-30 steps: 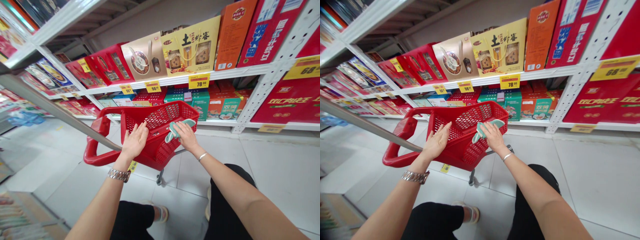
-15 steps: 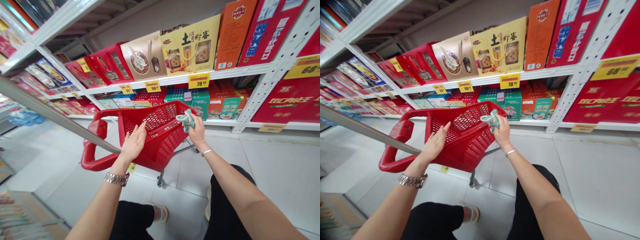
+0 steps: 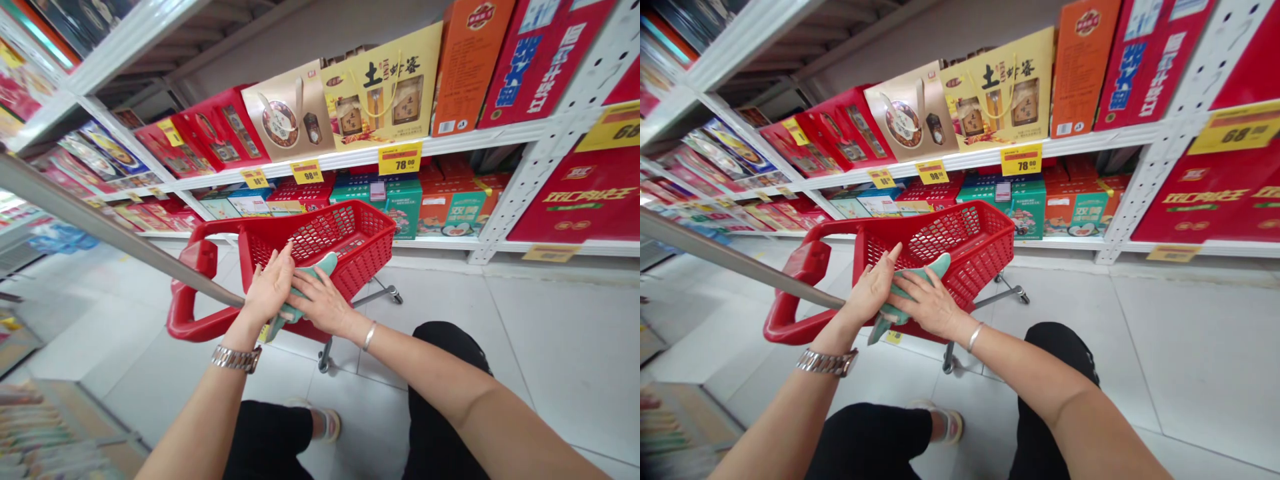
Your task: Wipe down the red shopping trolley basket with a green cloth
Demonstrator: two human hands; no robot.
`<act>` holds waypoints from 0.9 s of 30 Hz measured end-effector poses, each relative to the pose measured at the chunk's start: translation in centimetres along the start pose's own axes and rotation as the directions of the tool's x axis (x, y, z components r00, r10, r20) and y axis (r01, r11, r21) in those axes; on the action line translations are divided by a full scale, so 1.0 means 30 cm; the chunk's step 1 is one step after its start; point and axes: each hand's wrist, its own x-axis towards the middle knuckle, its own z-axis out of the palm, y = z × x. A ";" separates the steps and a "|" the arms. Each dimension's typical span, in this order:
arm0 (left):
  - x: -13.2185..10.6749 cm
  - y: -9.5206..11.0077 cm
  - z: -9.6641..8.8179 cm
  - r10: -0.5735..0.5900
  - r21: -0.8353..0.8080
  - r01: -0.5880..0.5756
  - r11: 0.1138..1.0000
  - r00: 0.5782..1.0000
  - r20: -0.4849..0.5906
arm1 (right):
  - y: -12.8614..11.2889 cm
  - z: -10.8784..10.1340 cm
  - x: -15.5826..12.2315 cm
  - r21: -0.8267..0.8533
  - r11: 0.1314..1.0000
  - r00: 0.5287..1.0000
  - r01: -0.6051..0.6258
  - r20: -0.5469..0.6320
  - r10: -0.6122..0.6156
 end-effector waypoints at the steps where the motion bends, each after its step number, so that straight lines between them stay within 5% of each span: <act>1: -0.001 0.004 -0.001 -0.007 0.010 0.007 1.000 1.000 0.015 | 0.016 -0.002 -0.003 -0.004 1.000 1.000 -0.011 0.008 0.011; 13: -0.011 -0.006 0.002 0.012 0.073 -0.011 0.997 1.000 -0.005 | 0.314 -0.098 -0.123 -0.065 0.961 0.962 -0.269 0.042 0.272; 27: -0.025 -0.015 -0.002 0.032 0.060 -0.033 0.998 0.999 0.024 | 0.595 -0.224 -0.173 -0.084 0.820 0.820 -0.566 0.045 0.570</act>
